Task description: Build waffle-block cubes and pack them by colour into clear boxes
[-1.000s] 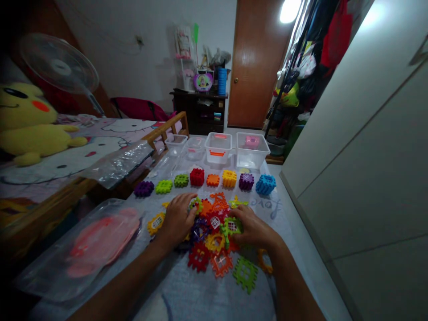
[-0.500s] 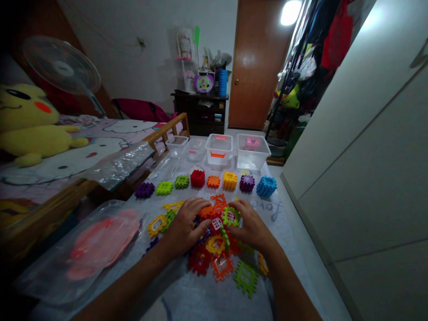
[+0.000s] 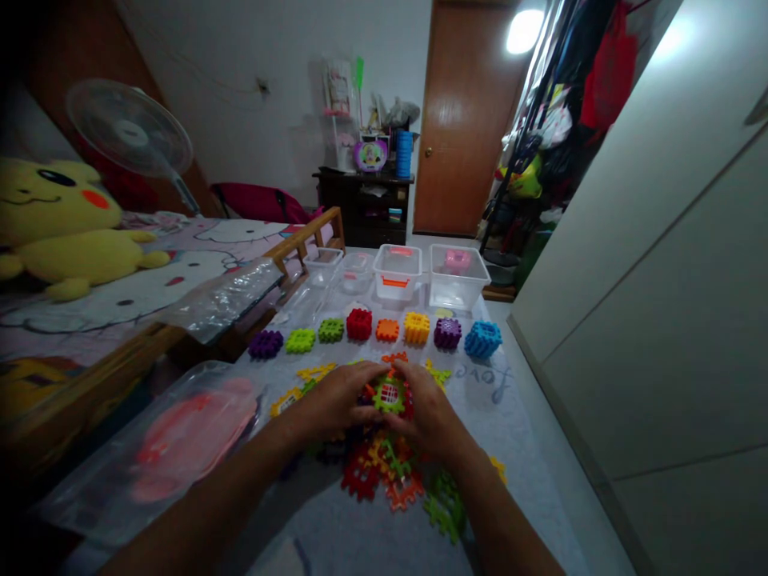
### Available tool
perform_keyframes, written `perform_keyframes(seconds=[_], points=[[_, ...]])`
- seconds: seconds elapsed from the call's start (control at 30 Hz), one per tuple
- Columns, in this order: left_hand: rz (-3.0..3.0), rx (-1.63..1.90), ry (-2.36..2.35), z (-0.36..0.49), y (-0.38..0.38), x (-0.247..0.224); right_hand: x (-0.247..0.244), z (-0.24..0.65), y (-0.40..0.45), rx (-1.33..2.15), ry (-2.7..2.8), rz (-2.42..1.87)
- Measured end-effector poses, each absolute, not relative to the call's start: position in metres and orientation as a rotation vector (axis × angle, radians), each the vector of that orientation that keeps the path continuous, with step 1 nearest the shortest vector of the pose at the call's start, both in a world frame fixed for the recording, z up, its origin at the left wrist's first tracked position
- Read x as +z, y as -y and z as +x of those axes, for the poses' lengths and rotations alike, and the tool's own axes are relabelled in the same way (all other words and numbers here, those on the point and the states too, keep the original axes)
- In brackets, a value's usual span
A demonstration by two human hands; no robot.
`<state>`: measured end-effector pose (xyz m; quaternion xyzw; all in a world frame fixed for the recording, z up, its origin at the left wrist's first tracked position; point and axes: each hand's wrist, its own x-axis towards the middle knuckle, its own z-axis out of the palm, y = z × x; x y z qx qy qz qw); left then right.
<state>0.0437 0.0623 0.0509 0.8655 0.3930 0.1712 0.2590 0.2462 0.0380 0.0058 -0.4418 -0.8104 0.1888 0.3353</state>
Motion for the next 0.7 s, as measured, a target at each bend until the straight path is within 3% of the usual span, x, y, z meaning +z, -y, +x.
perform_keyframes(seconds=[0.37,0.7], points=[[2.341,0.456,-1.17,0.033,-0.061,0.029,0.006,0.251,-0.035,0.527,2.165,-1.211],[2.455,0.387,-1.153,0.04,-0.055,0.042,0.017,0.241,-0.033,0.584,2.155,-1.211]])
